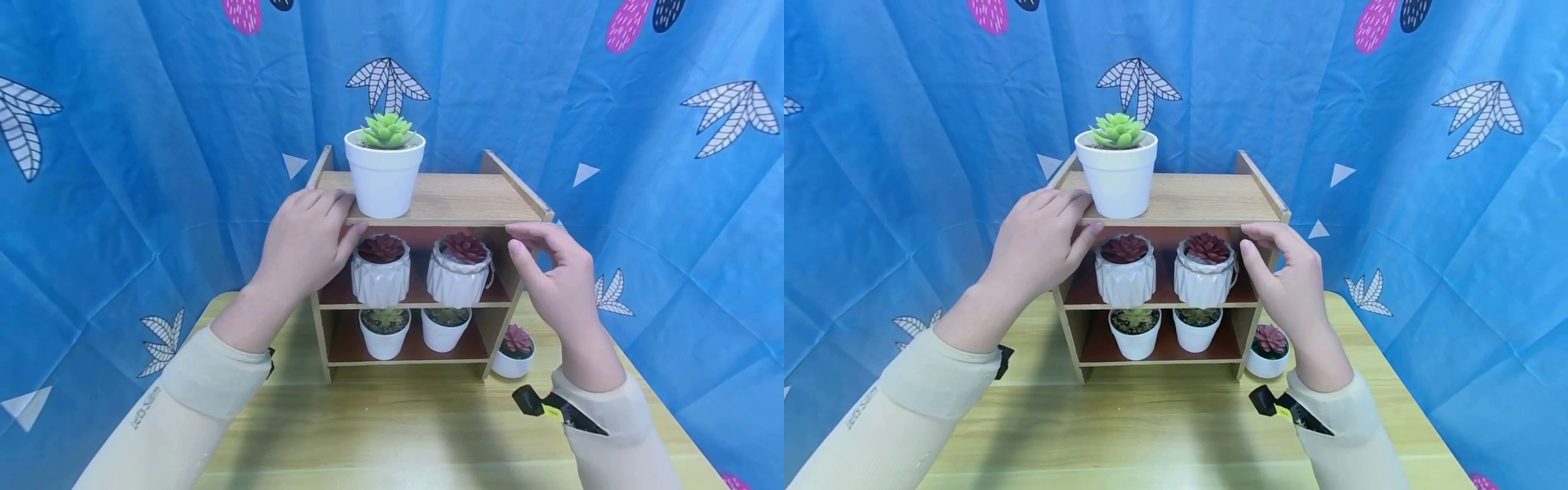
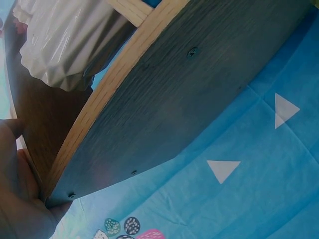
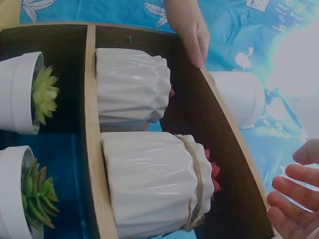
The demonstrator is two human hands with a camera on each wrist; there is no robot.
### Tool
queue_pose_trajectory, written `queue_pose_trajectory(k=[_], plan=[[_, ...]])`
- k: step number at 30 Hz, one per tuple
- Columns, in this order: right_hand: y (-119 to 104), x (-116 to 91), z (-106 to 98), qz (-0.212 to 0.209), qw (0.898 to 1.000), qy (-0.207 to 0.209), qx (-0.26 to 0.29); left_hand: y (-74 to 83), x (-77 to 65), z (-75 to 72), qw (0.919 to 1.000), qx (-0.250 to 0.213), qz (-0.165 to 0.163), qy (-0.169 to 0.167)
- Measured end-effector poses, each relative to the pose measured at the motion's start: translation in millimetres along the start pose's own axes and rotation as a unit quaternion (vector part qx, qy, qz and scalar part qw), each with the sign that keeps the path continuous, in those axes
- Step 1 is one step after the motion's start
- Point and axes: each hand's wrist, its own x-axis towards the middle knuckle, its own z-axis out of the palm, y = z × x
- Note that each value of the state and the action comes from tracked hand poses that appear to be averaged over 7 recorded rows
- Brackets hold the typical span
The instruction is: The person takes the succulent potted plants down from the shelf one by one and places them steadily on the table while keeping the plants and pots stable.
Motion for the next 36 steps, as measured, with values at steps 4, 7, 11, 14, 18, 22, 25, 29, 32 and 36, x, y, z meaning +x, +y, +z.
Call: queue_pose_trajectory(k=[4,7,11,14,18,22,25,29,32,36], plan=[[-2,6,3,-0.011,1.000,0.017,-0.006,0.1,-0.3,0.6,1.0000,0.001,0.001,0.001],[-4,11,6,-0.025,0.999,0.024,-0.018,0.1,-0.2,0.7,1.0000,0.002,0.002,0.003],[-5,17,11,-0.042,0.998,0.028,-0.029,0.3,0.2,0.5,1.0000,0.002,0.000,0.002],[-5,20,15,-0.054,0.997,0.033,-0.032,0.7,0.1,0.3,1.0000,0.004,-0.003,-0.001],[-4,24,19,-0.067,0.996,0.036,-0.041,1.0,-0.1,0.1,1.0000,0.004,-0.004,-0.001],[-2,28,22,-0.079,0.995,0.036,-0.054,1.0,-0.3,-0.1,1.0000,0.003,-0.003,0.001],[0,32,26,-0.092,0.993,0.035,-0.066,0.5,-0.3,-0.5,1.0000,0.003,-0.003,0.001],[5,36,31,-0.125,0.987,0.023,-0.099,0.1,-0.2,-0.6,1.0000,0.003,-0.002,0.004],[8,38,34,-0.141,0.983,0.011,-0.118,0.1,-0.1,-0.3,1.0000,0.003,-0.001,0.004],[8,39,38,-0.144,0.982,0.004,-0.125,-0.1,-0.3,0.5,1.0000,0.002,-0.001,0.003]])
